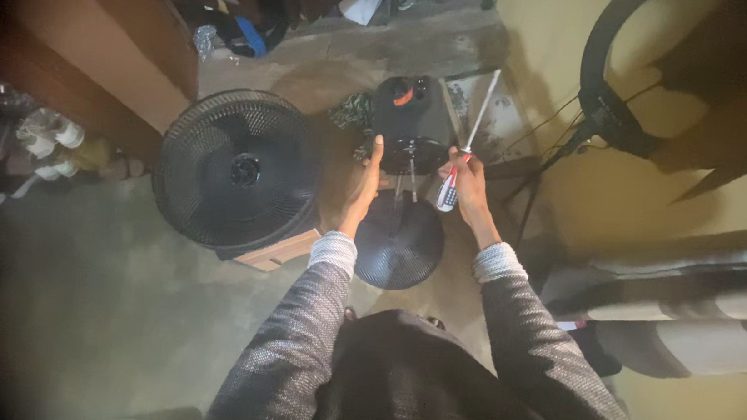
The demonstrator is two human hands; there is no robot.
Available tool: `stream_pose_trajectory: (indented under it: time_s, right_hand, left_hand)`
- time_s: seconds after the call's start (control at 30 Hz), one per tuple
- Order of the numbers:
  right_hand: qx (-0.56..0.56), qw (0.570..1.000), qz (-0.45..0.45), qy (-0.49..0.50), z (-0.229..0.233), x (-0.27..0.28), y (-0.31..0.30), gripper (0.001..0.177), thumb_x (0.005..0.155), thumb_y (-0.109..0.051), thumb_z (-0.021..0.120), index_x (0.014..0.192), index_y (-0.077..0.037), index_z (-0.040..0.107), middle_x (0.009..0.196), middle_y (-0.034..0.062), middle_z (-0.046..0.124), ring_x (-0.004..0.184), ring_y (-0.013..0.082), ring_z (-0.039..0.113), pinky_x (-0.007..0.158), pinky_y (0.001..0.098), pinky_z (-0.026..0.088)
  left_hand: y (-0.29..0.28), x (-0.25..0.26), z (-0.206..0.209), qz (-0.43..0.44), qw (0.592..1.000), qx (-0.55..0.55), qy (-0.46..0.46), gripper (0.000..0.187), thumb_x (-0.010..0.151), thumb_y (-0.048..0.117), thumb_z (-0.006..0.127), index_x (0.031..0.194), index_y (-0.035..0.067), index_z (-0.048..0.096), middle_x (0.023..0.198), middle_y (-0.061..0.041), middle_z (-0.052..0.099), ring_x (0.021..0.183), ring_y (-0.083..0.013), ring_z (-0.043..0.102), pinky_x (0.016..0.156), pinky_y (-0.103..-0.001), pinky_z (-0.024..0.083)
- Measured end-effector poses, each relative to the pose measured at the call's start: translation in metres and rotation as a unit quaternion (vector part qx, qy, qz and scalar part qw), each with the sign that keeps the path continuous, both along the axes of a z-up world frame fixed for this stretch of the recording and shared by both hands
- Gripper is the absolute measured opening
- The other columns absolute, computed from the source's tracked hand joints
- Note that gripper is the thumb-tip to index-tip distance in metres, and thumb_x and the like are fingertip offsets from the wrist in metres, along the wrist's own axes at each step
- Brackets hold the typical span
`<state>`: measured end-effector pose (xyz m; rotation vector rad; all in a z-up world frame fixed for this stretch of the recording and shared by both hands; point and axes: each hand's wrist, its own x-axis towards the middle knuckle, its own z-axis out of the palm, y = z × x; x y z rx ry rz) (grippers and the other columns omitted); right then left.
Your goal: The person uses a screwdriver to tighten screws on the central hub of a standing fan. They repeatedly rotate the fan head to access different screw locations and continue tightening throughout the clip.
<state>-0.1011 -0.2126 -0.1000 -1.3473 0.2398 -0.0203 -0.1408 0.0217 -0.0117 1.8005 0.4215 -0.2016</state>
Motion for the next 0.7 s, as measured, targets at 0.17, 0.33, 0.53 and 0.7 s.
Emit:
stream_pose_trajectory:
  time_s: [0.17, 0.33, 0.53, 0.7]
  right_hand:
    - [-0.002, 0.999, 0.006, 0.043, 0.013, -0.005, 0.001, 0.044, 0.096, -0.042, 0.067, 0.111, -0.001, 0.059, 0.084, 0.0063, 0.065, 0.075, 0.0161, 0.066, 0.069, 0.0302, 0.055]
    - [-0.014, 0.998, 0.001, 0.060, 0.006, -0.002, -0.008, 0.051, 0.095, -0.046, 0.067, 0.117, -0.002, 0.055, 0.086, 0.0058, 0.066, 0.078, 0.0152, 0.067, 0.072, 0.0297, 0.056]
    - [-0.035, 0.998, 0.043, 0.042, -0.002, -0.001, -0.019, 0.064, 0.096, -0.052, 0.069, 0.118, 0.007, 0.056, 0.093, 0.0090, 0.065, 0.082, 0.0149, 0.066, 0.077, 0.0309, 0.057]
    - [-0.054, 0.998, -0.022, 0.019, 0.020, 0.006, -0.011, 0.055, 0.094, -0.051, 0.071, 0.111, -0.004, 0.051, 0.096, 0.0076, 0.063, 0.083, 0.0119, 0.069, 0.074, 0.0275, 0.061]
  left_hand:
    - [0.004, 0.009, -0.001, 0.019, 0.997, -0.066, -0.029, 0.081, 0.086, 0.070, 0.059, 0.121, -0.003, 0.068, 0.104, -0.015, 0.072, 0.081, -0.0237, 0.076, 0.063, -0.033, 0.063]
    - [0.004, 0.017, -0.012, 0.011, 0.990, -0.141, 0.026, 0.087, 0.081, 0.068, 0.066, 0.131, -0.003, 0.060, 0.108, -0.020, 0.072, 0.083, -0.0260, 0.078, 0.067, -0.037, 0.062]
    - [0.013, 0.023, -0.025, -0.042, 0.994, -0.094, 0.028, 0.102, 0.080, 0.076, 0.061, 0.142, -0.003, 0.050, 0.132, -0.022, 0.062, 0.101, -0.0285, 0.076, 0.078, -0.042, 0.061]
    - [0.016, 0.032, -0.021, -0.064, 0.997, -0.039, -0.008, 0.112, 0.086, 0.083, 0.057, 0.155, -0.002, 0.033, 0.155, -0.023, 0.038, 0.139, -0.0341, 0.041, 0.111, -0.052, 0.036]
